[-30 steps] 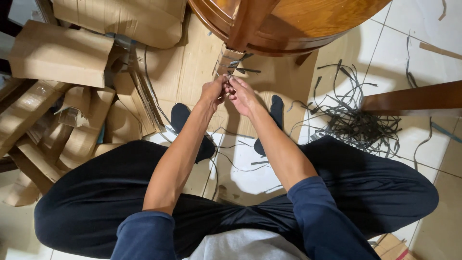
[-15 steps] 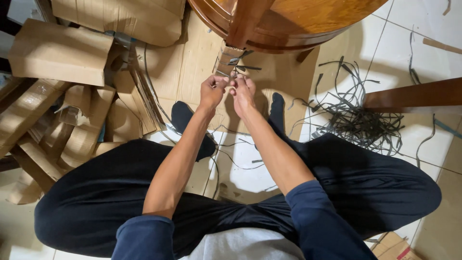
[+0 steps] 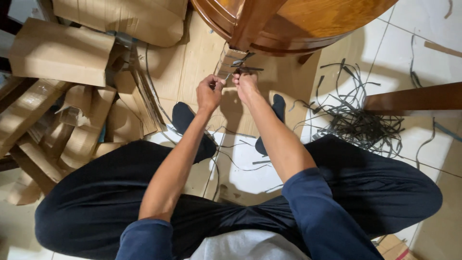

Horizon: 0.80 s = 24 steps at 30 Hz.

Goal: Wrapping a wooden chair leg with cardboard and securing it with plastic ties

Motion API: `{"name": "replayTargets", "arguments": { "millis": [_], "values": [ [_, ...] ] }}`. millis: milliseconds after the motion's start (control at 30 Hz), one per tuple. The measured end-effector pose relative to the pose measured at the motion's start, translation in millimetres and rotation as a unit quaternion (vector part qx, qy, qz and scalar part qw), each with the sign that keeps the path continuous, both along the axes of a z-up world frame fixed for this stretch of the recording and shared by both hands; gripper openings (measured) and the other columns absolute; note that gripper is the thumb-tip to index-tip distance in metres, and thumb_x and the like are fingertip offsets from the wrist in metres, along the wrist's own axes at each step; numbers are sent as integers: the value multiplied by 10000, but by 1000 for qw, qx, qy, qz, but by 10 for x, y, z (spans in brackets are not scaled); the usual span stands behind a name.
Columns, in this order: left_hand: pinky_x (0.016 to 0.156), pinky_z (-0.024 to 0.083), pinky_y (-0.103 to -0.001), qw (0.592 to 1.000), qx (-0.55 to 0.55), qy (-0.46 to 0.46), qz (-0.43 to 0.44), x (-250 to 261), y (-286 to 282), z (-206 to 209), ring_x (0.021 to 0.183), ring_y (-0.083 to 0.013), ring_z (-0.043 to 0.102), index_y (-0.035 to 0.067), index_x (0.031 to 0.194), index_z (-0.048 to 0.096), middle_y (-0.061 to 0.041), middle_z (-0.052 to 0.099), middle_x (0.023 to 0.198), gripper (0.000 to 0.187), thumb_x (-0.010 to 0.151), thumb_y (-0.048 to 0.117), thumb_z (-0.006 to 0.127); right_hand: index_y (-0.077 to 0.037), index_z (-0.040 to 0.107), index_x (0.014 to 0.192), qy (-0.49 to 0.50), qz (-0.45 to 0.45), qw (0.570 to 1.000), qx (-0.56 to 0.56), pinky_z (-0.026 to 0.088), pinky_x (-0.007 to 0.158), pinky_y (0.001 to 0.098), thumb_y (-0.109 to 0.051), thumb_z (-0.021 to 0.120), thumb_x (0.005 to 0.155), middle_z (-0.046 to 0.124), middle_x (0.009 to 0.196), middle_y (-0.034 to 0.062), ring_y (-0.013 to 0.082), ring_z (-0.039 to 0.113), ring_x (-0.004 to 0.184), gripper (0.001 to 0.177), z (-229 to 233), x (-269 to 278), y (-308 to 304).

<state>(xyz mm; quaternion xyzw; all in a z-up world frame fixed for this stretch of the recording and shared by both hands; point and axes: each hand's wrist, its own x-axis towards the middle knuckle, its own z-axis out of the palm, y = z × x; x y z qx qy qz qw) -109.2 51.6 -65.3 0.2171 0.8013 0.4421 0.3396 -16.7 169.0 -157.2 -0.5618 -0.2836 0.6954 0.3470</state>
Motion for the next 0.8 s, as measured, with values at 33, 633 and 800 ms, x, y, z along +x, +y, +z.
{"name": "replayTargets", "arguments": {
  "millis": [33,633,800],
  "values": [
    [846,578,-392,997,-27,52,-40,-22,16,93,907,-260,721,259,899,766,-25,712,868,54,882,310,768,-74,521,1096,12,-2,1000,14,345,417,176,24,351,1003,469,726,-24,96,485,497,217,70,12,12],
    [921,572,-431,993,-110,35,-36,8,198,202,1026,-300,728,427,887,807,-4,778,912,121,801,389,732,-17,649,1053,-395,210,713,541,473,905,507,-217,669,994,609,1068,199,420,592,1065,210,734,564,-385],
    [867,598,-406,997,-80,-1,-14,17,257,151,932,-259,749,381,826,819,5,773,837,125,759,317,735,-49,699,1027,-437,216,651,583,492,856,493,-320,688,989,648,914,158,379,645,960,273,700,502,-277]
  ]
}}
